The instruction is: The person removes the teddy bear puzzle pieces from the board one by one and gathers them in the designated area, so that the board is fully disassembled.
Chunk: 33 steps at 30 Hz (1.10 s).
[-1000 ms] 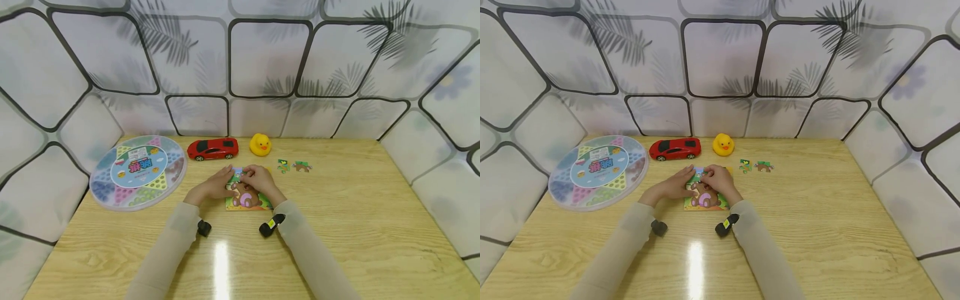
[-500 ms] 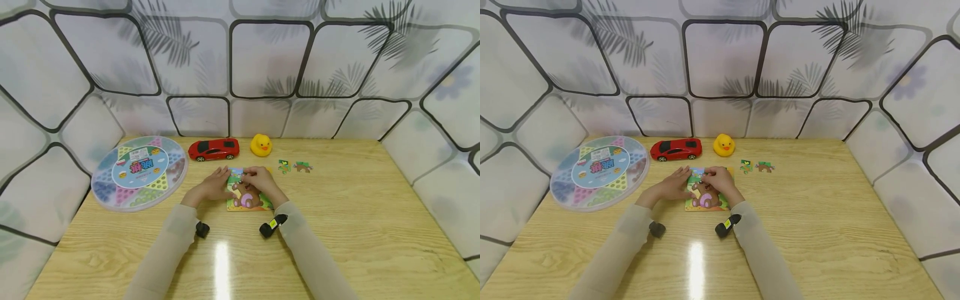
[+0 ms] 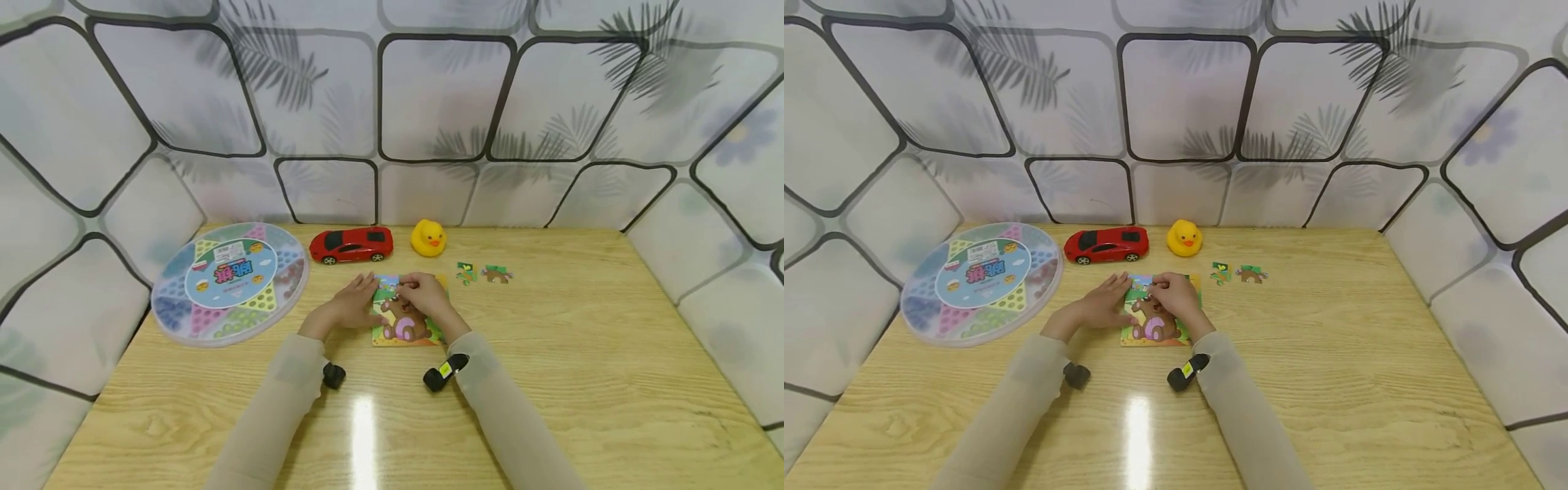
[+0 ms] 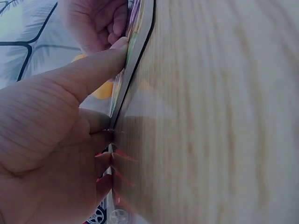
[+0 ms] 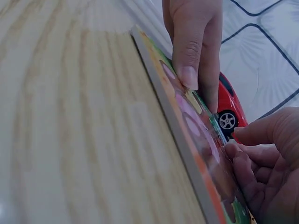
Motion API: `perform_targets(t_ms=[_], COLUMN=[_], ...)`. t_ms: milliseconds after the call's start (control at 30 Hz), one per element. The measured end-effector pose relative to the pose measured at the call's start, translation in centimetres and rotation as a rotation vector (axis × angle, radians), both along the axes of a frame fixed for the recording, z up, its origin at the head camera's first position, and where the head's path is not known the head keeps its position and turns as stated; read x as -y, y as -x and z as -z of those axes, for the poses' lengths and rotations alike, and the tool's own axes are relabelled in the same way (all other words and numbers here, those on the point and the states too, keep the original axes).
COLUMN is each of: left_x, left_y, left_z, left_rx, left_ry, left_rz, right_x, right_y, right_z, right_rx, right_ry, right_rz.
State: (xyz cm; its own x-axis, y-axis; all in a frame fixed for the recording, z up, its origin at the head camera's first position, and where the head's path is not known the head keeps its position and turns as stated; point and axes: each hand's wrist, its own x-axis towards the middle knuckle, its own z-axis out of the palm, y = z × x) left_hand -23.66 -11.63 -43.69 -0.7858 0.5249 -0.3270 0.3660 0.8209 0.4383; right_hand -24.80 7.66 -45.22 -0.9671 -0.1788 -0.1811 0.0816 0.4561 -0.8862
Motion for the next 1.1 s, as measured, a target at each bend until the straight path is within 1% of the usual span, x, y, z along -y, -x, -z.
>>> perform_targets(t_ms=[167,267,567,800,1000,1100], left_x=[-0.01,-0.11,-0.20,-0.22,-0.28,-0.30], left_y=[-0.07,-0.03,0.08,-0.01,-0.06,-0.05], left_z=[-0.20,-0.27,-0.21,-0.21,-0.31,-0.29], left_rx=[-0.007,0.001,-0.003,-0.011,-0.006,-0.010], left_ry=[0.019,0.034,0.026,0.040,0.042,0.039], left_rz=[-0.002,-0.009,-0.005,0.000,-0.003,0.001], right_x=[0.17,0.13,-0.02,0.04,0.27,0.42], right_y=[0.01,0.15,0.21,0.32,0.12,0.00], right_z=[0.25,0.23,-0.37,-0.47,-0.51,-0.47], right_rx=[-0.006,0.012,0.030,0.087,0.076,0.055], right_ry=[0.019,0.032,0.034,0.091,0.132,0.100], right_rz=[0.024,0.024,0.012,0.032,0.054,0.069])
